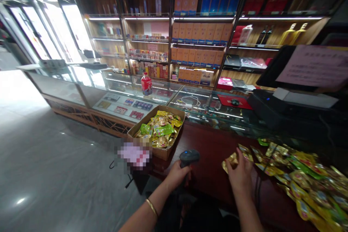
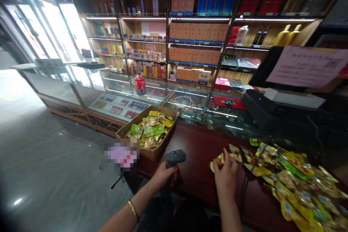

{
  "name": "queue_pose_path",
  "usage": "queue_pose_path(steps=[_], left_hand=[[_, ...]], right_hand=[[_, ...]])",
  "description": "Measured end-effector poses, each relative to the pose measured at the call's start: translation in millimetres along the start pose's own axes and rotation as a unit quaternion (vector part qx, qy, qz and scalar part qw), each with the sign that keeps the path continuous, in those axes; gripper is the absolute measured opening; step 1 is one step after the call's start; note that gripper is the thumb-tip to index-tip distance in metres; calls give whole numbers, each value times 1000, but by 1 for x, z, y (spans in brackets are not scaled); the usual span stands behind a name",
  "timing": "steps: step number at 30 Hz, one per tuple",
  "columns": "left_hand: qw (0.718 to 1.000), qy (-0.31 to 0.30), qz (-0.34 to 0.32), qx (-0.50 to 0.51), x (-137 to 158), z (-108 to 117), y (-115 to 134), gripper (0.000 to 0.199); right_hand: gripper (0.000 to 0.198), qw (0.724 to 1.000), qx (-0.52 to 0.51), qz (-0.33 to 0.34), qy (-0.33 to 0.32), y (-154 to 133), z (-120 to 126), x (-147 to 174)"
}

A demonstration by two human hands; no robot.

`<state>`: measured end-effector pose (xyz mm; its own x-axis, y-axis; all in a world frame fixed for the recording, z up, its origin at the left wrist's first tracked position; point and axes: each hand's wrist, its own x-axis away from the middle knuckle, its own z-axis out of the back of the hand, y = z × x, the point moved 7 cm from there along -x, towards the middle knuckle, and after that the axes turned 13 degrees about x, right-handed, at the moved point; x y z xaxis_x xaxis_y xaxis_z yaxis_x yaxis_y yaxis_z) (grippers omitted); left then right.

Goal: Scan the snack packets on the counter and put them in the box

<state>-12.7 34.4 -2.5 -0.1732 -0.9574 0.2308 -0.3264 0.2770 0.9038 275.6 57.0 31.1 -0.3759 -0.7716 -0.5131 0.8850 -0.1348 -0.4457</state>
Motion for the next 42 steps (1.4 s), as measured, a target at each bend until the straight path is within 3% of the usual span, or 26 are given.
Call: queue_pose_path(steps=[7,11,16,20,25,29,38,42], left_hand=[[999,-51,-1,0,4,0,7,43],[997,-73,2,-5,6,-2,8,44],[996,-90,-3,-22,8,-4,9,49],[996,-83,0,-28,7,-3,7,51],[994,-99,2,-51,7,-5,6,49],[987,-130,3,-96,11,-11,6,46],[984,-129,-10,-125,15,-13,9,43],[984,-125,-17,-129,16,-13,11,42]], right_hand=[[74,951,-286,-104,-42,-18,-60,22],[83,921,-376,-74,-70,-34,-57,35],[79,928,-359,-59,-81,-46,-43,37],[61,936,-326,-101,-87,-29,-53,33],[57,864,-450,-209,-83,0,-69,32],[58,835,-501,-218,-76,0,-71,30],[57,859,-467,-196,-68,0,-66,30],[59,853,-477,-204,-63,0,-66,28]])
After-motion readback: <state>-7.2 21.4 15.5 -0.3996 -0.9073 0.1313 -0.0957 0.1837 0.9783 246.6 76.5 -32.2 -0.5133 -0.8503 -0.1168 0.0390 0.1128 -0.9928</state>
